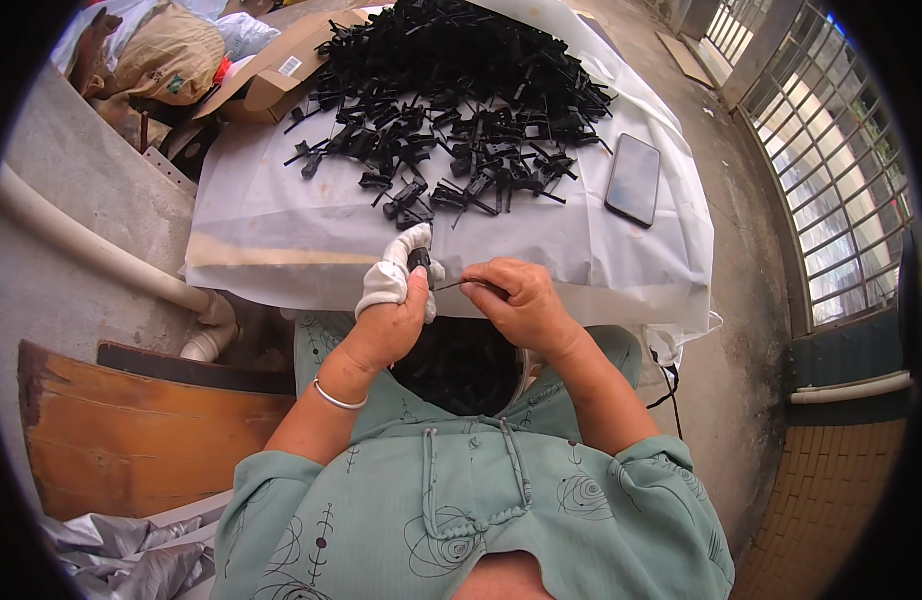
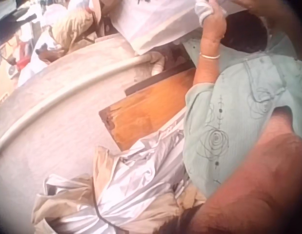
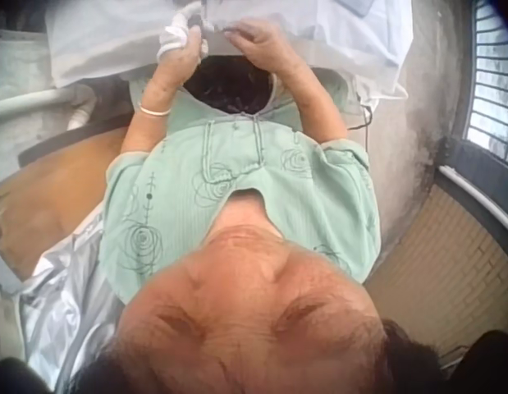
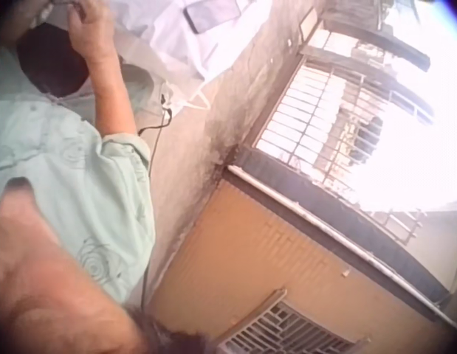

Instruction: Manually assembling small black plastic components at a workbench.

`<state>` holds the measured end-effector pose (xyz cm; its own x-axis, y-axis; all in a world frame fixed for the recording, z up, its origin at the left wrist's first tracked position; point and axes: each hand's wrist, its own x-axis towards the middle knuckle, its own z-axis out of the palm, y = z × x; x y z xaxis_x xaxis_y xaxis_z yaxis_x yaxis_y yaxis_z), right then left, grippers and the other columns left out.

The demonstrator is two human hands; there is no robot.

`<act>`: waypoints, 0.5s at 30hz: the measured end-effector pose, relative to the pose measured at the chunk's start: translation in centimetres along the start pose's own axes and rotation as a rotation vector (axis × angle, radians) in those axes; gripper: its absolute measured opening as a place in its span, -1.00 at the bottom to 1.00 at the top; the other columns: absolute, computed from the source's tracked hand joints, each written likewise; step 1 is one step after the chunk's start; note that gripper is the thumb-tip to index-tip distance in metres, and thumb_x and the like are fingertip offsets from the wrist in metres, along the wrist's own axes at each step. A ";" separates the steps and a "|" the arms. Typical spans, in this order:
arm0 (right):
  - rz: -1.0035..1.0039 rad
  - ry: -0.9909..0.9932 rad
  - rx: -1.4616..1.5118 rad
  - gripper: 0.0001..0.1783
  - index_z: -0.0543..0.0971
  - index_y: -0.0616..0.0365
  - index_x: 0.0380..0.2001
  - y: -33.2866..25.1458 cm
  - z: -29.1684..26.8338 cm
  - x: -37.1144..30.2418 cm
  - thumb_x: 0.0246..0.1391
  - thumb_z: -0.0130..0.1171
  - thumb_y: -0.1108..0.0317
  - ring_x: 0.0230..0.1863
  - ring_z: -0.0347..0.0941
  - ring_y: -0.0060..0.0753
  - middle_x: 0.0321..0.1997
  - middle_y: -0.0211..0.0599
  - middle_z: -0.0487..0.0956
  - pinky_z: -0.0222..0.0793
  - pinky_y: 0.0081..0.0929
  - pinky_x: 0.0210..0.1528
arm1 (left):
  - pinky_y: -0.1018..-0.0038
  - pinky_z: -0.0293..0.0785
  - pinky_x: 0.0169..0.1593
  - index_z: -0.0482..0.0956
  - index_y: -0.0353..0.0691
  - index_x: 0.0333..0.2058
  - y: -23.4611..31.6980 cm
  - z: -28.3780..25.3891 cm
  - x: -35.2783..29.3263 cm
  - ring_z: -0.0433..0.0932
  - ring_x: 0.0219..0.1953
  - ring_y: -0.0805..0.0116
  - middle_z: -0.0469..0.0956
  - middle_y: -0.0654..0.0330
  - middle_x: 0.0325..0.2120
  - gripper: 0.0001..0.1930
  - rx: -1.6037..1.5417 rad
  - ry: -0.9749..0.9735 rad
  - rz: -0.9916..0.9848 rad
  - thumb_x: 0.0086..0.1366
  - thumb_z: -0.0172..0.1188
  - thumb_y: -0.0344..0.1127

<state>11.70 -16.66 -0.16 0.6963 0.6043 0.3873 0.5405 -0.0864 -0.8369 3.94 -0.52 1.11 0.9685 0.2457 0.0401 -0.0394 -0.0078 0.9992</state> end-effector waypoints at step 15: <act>0.033 -0.197 0.095 -0.74 0.44 0.27 -0.45 -1.3 -0.3 0.8 0.18 -0.03 0.28 -0.54 0.22 -0.57 -0.62 -0.34 0.38 0.23 -0.53 -0.45 | 0.75 0.13 -0.59 0.37 -0.25 -0.16 1.6 0.2 -0.4 0.18 -0.62 0.73 0.35 0.38 -0.50 -0.81 -0.206 -0.193 -0.157 0.23 -0.02 -0.49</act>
<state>11.70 -16.28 1.31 0.6021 0.7462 0.2839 0.4656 -0.0393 -0.8841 3.56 -0.84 2.69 0.9946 0.0394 -0.0956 0.0848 0.2172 0.9724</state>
